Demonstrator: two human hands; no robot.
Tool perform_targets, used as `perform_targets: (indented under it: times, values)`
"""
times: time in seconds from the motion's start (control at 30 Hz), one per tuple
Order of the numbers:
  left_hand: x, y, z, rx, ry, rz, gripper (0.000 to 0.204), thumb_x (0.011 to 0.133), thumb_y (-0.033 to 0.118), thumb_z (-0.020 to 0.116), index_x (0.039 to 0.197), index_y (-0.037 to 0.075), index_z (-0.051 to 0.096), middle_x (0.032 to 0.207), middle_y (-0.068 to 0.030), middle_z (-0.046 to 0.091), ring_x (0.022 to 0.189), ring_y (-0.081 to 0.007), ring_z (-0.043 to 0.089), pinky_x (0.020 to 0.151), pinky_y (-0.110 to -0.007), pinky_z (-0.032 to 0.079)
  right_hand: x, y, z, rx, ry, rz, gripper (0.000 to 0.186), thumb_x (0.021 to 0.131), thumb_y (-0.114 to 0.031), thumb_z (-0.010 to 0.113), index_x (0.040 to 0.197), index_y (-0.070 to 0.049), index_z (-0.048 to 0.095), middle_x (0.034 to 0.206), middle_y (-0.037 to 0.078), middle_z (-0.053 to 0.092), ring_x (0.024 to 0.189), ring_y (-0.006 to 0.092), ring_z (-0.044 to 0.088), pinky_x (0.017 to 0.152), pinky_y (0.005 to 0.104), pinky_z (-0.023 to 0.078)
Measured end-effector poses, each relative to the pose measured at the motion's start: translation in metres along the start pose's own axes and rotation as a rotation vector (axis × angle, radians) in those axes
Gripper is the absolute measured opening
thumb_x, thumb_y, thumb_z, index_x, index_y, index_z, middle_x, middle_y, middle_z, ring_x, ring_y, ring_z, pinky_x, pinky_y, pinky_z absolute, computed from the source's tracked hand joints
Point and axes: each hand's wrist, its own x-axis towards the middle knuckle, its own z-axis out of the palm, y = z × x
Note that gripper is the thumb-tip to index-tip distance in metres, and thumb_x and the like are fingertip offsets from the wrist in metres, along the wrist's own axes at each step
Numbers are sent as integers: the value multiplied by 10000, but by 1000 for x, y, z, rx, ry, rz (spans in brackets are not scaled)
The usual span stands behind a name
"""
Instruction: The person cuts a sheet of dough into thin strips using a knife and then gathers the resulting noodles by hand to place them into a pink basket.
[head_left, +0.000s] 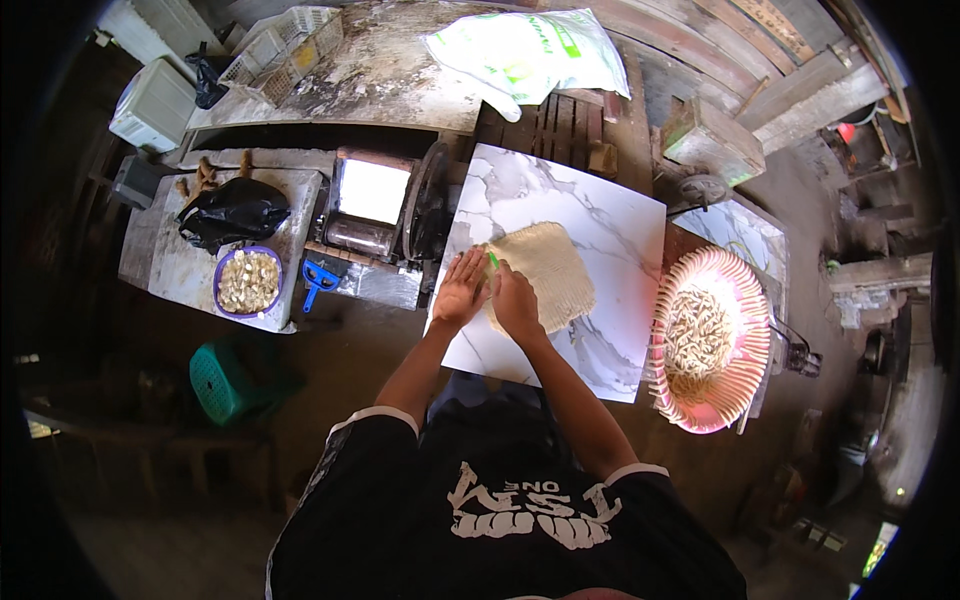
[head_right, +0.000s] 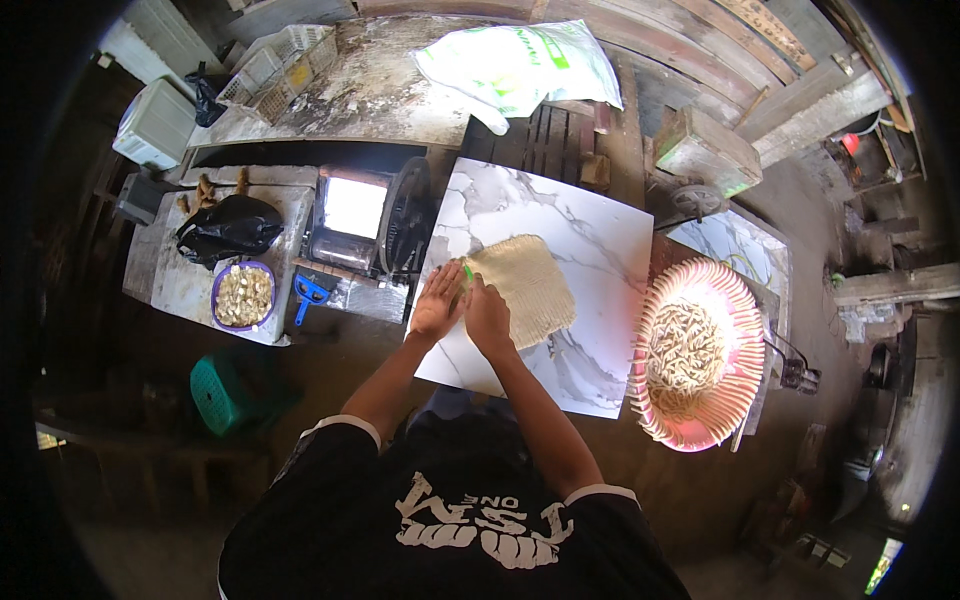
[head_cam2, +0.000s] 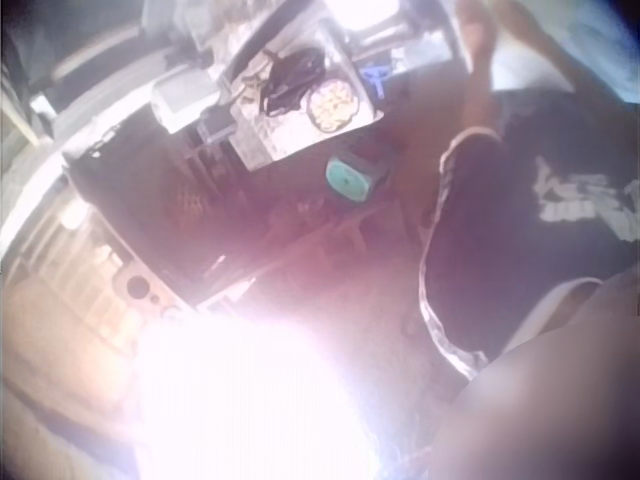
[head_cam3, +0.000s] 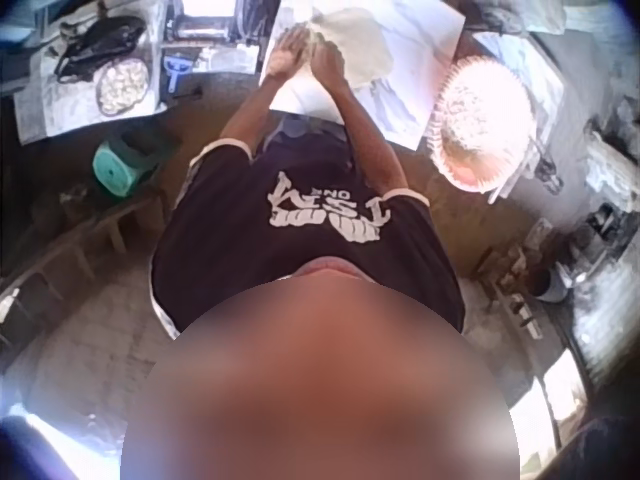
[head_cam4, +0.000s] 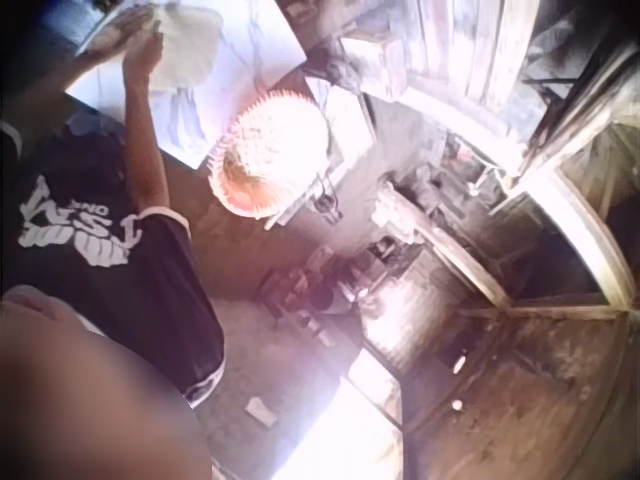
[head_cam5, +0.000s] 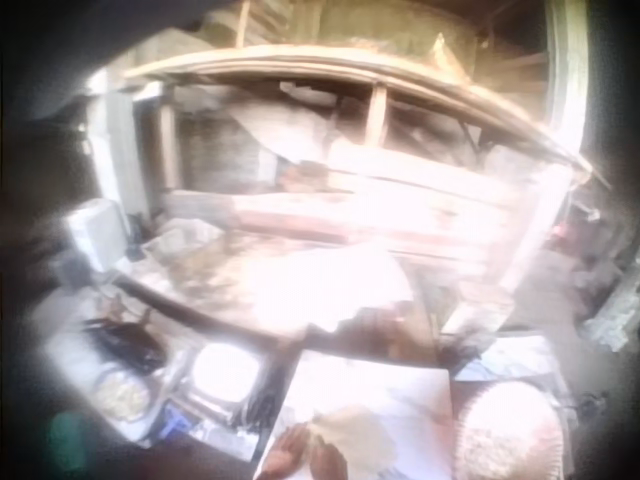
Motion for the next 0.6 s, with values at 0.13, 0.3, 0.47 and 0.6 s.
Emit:
perform_targets:
  times: [0.13,0.3,0.47,0.6]
  values:
    - [-5,2,3,-10,41,23,475,784,213,494,1202,13,390,1287,-122,352,1213,-238,302,1013,-370,215,-1,3,5,-22,-29,-2,272,828,-155,411,1032,10,482,770,227,549,723,371,545,641,447,431]
    - [-6,7,3,9,43,21,475,780,202,503,1201,12,391,1286,-119,355,1208,-243,310,1002,-376,232,-3,6,2,-51,-68,-28,310,799,-150,455,1050,31,462,778,214,554,733,357,567,638,430,455]
    - [-4,8,-1,47,52,30,495,757,205,506,1201,19,394,1292,-108,350,1208,-223,312,1013,-356,220,-3,5,-6,-33,-75,-11,207,806,-126,439,935,20,512,714,226,568,688,384,558,614,456,440]
    - [-1,5,-2,45,43,31,497,755,196,497,1209,25,387,1298,-95,345,1209,-218,311,1016,-351,216,-8,6,-8,-59,-87,4,195,807,-130,437,904,23,510,695,229,565,676,388,557,606,461,439]
